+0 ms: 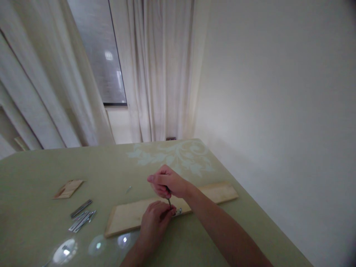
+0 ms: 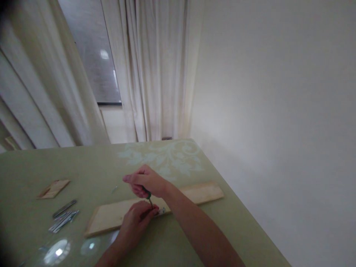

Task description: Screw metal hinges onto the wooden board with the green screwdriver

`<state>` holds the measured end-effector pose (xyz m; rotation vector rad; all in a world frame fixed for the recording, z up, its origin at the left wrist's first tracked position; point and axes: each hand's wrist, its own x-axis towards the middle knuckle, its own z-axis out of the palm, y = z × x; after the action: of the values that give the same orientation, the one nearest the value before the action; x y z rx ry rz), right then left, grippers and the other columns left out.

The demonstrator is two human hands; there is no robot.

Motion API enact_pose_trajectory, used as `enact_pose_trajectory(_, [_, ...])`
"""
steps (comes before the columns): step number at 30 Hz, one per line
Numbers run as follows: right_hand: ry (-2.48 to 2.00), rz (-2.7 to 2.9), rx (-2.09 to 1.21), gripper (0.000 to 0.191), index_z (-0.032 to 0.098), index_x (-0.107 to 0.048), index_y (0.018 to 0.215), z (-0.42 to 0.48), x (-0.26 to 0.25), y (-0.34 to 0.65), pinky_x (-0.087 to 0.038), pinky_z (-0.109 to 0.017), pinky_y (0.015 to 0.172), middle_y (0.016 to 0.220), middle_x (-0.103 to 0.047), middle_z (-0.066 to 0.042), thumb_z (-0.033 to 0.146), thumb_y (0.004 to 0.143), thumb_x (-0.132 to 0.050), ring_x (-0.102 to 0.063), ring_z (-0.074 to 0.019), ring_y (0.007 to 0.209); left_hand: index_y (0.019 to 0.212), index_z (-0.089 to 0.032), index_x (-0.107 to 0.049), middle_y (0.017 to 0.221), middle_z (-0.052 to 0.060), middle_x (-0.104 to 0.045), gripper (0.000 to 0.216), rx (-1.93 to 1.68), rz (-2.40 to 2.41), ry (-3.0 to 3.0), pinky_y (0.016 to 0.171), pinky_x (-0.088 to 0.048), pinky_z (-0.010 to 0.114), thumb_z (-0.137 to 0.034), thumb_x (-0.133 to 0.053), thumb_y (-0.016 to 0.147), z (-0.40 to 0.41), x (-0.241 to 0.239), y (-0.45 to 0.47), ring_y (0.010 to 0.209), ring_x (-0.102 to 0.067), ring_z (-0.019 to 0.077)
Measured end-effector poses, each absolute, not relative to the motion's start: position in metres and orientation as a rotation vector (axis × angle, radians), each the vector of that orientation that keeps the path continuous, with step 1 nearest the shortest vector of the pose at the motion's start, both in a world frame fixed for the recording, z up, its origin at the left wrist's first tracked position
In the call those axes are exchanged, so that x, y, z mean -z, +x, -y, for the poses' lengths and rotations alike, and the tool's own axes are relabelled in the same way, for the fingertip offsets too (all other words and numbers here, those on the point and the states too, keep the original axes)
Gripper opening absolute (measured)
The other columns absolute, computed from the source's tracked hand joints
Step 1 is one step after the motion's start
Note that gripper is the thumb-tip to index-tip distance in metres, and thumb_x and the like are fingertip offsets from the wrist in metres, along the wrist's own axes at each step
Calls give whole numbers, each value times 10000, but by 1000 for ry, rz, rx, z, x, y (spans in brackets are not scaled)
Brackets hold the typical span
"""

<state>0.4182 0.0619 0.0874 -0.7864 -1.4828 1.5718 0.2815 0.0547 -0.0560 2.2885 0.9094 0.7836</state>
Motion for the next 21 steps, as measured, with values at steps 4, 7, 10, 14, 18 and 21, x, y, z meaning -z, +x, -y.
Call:
enact_pose_trajectory(4, [-925,1353,-1136,636,201,-426,483,-47,-69,401,-208,-233,402,428,-359,72,606,919,-650,-291,-55,392,855,-245,-792,894,65,-777,217,-840,-865,2314,848,-537,343,-283,-614,972,-54,62,281,908,-702,250])
enact_pose_trajectory(7, [-997,1207,-805,631,203,-429,500,-32,-56,395,-222,-253,427,446,-370,51,596,961,-605,-306,-70,424,890,-274,-820,947,61,-795,206,-843,-858,2328,887,-548,380,-210,-628,929,-55,67,280,949,-712,267])
enact_pose_trajectory(10, [-1058,1093,-631,621,207,-440,508,-20,-48,392,-247,-265,434,442,-384,40,586,976,-592,-331,-82,423,879,-278,-826,974,58,-802,224,-832,-854,2356,892,-554,404,-198,-621,917,-57,68,280,969,-719,283])
enact_pose_trajectory(14, [-1066,1220,-680,620,203,-473,496,-16,-54,397,-280,-259,440,425,-402,41,570,983,-588,-359,-81,409,830,-257,-801,928,48,-799,216,-818,-834,2361,851,-561,379,-248,-611,934,-58,62,278,920,-726,273])
enact_pose_trajectory(18, [-888,1297,-1097,452,180,-595,613,-32,-75,422,-418,-230,501,543,-565,30,513,901,-700,-539,-101,477,985,-232,-778,984,66,-791,153,-732,-832,2322,898,-540,373,-319,-660,940,-57,53,277,957,-710,256])
enact_pose_trajectory(21, [-830,1418,-1338,412,153,-652,669,-49,-89,442,-498,-228,597,644,-641,9,512,841,-758,-652,-121,593,1040,-221,-756,1064,78,-776,181,-763,-856,2279,941,-529,397,-343,-699,919,-58,52,276,1031,-687,269])
